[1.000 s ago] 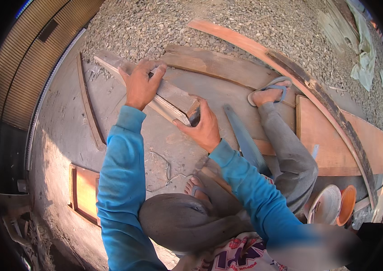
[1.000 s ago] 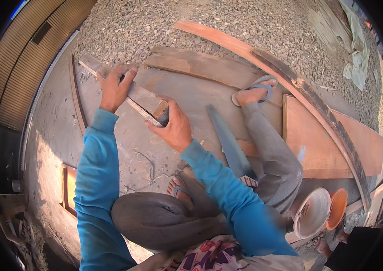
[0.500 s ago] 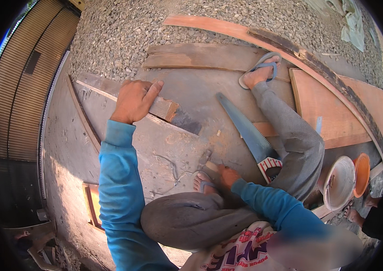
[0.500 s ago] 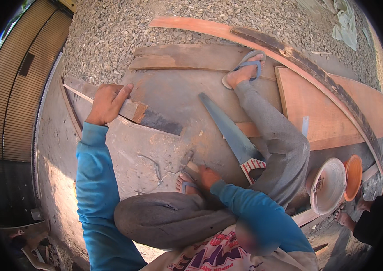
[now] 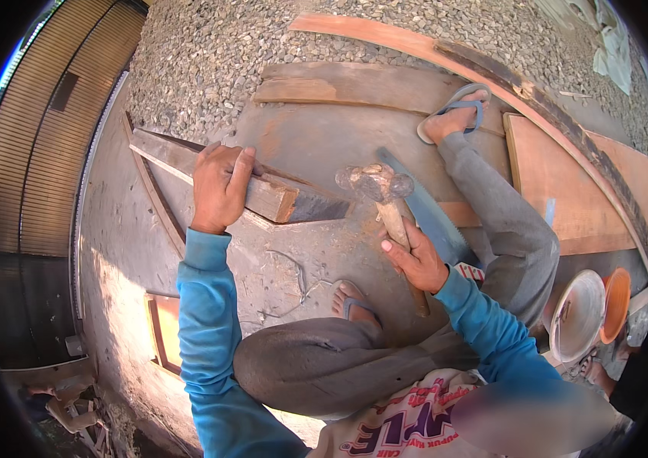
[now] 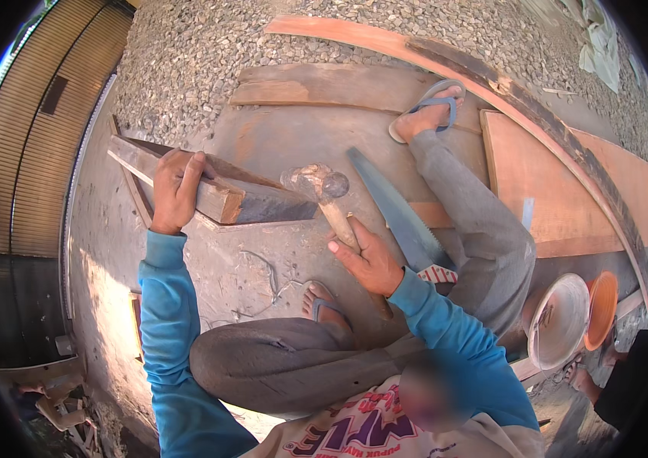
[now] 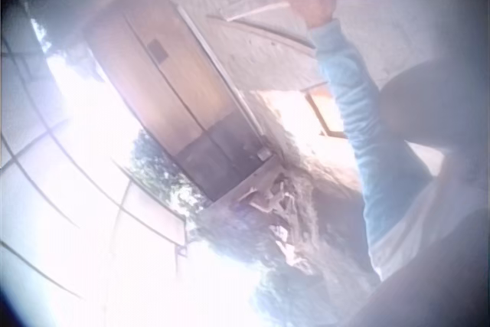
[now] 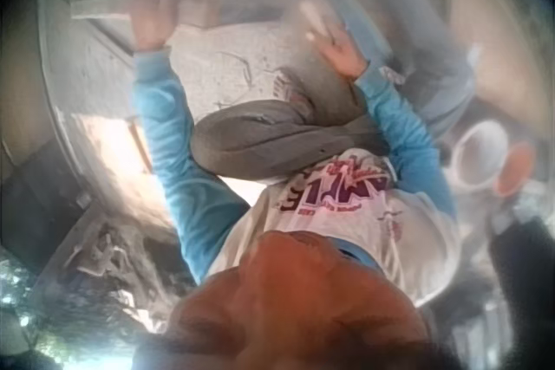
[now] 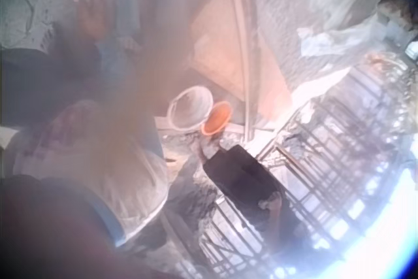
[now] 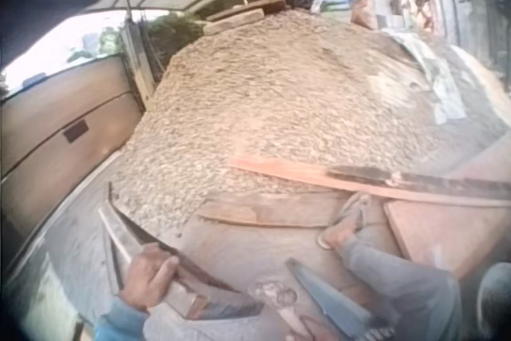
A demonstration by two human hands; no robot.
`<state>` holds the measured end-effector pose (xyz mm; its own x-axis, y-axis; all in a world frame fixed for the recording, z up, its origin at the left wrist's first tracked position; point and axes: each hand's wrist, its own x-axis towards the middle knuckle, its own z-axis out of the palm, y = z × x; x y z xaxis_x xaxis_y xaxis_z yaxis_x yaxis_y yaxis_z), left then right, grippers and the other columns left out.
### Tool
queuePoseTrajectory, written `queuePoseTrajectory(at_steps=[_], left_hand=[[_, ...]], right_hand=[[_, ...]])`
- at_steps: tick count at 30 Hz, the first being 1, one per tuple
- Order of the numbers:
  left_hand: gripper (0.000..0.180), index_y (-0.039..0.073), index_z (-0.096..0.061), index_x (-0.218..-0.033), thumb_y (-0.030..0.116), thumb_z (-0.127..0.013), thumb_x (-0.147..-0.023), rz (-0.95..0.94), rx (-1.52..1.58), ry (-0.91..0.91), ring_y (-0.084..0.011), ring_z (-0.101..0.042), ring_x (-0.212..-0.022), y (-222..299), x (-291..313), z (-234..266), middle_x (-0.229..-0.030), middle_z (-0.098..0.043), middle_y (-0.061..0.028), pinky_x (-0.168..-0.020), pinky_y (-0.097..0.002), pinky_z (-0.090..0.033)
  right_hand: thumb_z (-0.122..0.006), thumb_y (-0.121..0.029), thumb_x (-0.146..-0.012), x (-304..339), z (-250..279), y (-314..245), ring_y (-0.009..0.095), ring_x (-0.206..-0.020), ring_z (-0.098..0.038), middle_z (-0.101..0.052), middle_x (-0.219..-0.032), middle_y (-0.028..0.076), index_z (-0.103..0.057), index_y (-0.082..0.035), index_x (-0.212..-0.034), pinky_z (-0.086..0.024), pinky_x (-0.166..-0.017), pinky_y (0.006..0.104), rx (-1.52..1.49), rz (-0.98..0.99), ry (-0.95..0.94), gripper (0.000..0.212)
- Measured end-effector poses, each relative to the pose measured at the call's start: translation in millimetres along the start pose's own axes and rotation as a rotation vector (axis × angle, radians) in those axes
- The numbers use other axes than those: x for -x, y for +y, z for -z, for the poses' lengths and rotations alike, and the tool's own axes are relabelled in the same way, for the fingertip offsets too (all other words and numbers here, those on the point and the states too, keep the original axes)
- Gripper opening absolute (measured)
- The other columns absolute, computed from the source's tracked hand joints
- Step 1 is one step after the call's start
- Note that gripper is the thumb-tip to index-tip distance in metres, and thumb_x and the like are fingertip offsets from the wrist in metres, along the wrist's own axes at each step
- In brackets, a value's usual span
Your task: The person assembles wood boxes by aligning wooden panels and nailing them together with a hammer.
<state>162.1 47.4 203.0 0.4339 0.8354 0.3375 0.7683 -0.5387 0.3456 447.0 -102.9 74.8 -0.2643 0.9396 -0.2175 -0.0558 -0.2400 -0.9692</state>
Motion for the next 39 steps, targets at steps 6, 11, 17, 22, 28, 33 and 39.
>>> queuePoseTrajectory(at_steps=[6, 11, 17, 22, 28, 33, 39], left_hand=[[0.051, -0.005, -0.064, -0.066, 0.034, -0.05, -0.096, -0.02, -0.051, -0.002, -0.0392, -0.055, -0.06, 2, -12, -4, -0.064, -0.058, -0.0233, -0.06, -0.0447, -0.04], [0.053, 0.002, -0.068, -0.07, 0.039, -0.044, -0.098, 0.123, -0.077, -0.139, -0.0358, -0.059, -0.075, 4, -15, 2, -0.071, -0.064, -0.0176, -0.081, -0.0419, -0.039], [0.051, 0.002, -0.067, -0.069, 0.037, -0.044, -0.098, 0.06, -0.066, -0.088, -0.0363, -0.058, -0.074, 7, -14, 1, -0.07, -0.063, -0.0183, -0.079, -0.0431, -0.04], [0.039, 0.001, -0.061, -0.067, 0.025, -0.047, -0.095, -0.017, 0.192, 0.183, -0.0357, -0.054, -0.07, -5, -3, -10, -0.069, -0.058, -0.0163, -0.069, -0.0433, -0.039], [0.034, -0.002, -0.05, -0.064, 0.017, -0.048, -0.093, -0.057, 0.316, 0.349, -0.0321, -0.045, -0.062, -16, 39, -2, -0.063, -0.046, -0.0139, -0.06, -0.0391, -0.037], [0.036, -0.002, -0.054, -0.065, 0.017, -0.047, -0.095, -0.042, 0.386, 0.376, -0.0265, -0.044, -0.061, -23, 91, 10, -0.062, -0.049, -0.012, -0.059, -0.0373, -0.036], [0.041, -0.002, -0.058, -0.063, 0.019, -0.046, -0.096, -0.037, 0.441, 0.372, -0.0238, -0.049, -0.06, -23, 105, 7, -0.062, -0.054, -0.0107, -0.059, -0.0359, -0.038]], right_hand=[[-0.059, -0.022, -0.094, -1, -55, 35, 0.018, -0.071, -0.057, -0.059, -0.076, 0.009, -0.058, 0.0, -0.107, -0.045, -0.064, 0.0345, -0.149, 0.305, 0.183, 0.026], [-0.061, -0.025, -0.093, -29, -80, 24, 0.021, -0.065, -0.059, -0.062, -0.074, 0.013, -0.056, 0.003, -0.106, -0.045, -0.06, 0.0343, 0.05, 0.267, 0.15, 0.031], [-0.06, -0.032, -0.095, -21, -50, 23, 0.017, -0.064, -0.055, -0.058, -0.072, 0.012, -0.053, 0.002, -0.105, -0.044, -0.059, 0.0342, 0.009, 0.24, 0.125, 0.036], [-0.057, -0.037, -0.096, -40, -2, -8, 0.011, -0.067, -0.053, -0.056, -0.074, 0.009, -0.05, 0.004, -0.112, -0.043, -0.058, 0.0292, 0.069, 0.112, 0.008, 0.045], [-0.063, -0.038, -0.092, -133, 40, -49, 0.011, -0.06, -0.052, -0.051, -0.067, 0.002, -0.053, 0.002, -0.114, -0.044, -0.051, 0.027, 0.532, 0.183, -0.014, 0.047], [-0.066, -0.041, -0.088, -180, -9, -97, 0.013, -0.051, -0.05, -0.05, -0.064, 0.002, -0.054, 0.003, -0.113, -0.042, -0.042, 0.028, 0.601, -0.09, -0.252, 0.052], [-0.067, -0.034, -0.083, -237, -54, -130, 0.013, -0.05, -0.051, -0.05, -0.062, 0.003, -0.059, -0.003, -0.11, -0.04, -0.041, 0.0295, 1.037, -0.093, -0.582, 0.042]])
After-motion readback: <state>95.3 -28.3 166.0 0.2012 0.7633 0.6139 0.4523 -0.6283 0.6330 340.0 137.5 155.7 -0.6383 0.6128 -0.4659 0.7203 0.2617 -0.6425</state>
